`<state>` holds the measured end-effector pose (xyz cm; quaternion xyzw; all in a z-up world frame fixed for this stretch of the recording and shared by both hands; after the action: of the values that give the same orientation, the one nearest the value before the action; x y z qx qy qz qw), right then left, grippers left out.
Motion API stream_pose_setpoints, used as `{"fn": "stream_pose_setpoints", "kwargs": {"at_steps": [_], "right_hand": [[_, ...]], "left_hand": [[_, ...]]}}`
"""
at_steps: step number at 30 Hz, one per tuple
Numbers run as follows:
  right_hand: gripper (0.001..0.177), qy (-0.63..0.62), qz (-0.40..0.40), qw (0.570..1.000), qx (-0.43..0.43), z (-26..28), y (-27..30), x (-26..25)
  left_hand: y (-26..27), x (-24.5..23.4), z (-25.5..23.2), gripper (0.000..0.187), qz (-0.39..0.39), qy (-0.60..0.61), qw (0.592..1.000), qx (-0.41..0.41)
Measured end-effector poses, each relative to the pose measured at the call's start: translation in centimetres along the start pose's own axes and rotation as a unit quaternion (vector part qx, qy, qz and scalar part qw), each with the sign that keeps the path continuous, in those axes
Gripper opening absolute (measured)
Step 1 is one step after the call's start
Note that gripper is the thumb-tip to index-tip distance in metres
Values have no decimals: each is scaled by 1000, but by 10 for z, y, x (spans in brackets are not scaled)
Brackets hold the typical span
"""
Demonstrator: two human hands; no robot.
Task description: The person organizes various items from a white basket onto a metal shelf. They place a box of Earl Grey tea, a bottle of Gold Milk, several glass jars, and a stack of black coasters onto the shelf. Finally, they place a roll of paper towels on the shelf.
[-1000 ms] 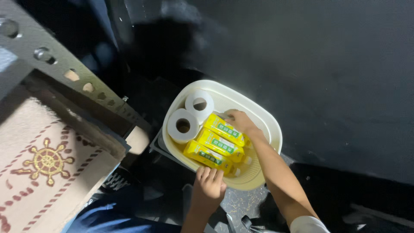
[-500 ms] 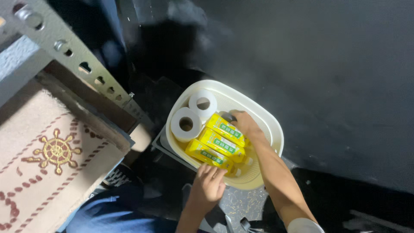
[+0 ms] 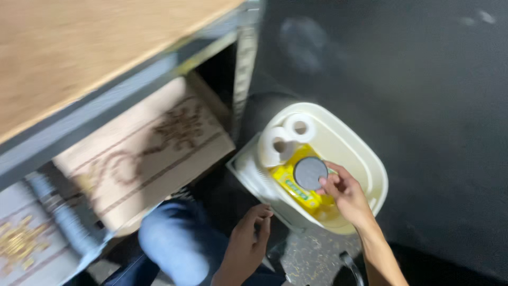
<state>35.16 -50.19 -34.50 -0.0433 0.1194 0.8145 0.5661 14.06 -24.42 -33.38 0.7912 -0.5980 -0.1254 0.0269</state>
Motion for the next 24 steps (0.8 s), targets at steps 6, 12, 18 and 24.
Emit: {"fn": "stream_pose_setpoints", "kwargs": {"at_steps": [6,12,18,24], "right_hand": [[22,71,285,953,-78,39,60,127],[97,16,409,911,-42,172,105,232],[112,131,331,788,-502,304,122,295],[94,90,235,711,-656,432,109,341]], "left_hand": [[55,-68,2,69,-54,40,992,-105],[120,-156,-42,57,-224,131,962,-90],[160,-239,-175,37,-320,139,934,73],[151,-316,-278,29,-362,80,907,200]]}}
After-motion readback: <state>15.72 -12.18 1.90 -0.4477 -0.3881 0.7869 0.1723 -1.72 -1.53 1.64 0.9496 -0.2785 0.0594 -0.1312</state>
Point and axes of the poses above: each hand's wrist, its own y-axis away from the middle knuckle, its own x-axis out of the palm, z = x × y, the point moved 2 cm from there along -y, towards the middle knuckle, and after that the axes turned 9 degrees about -x, right-handed, at the moved point
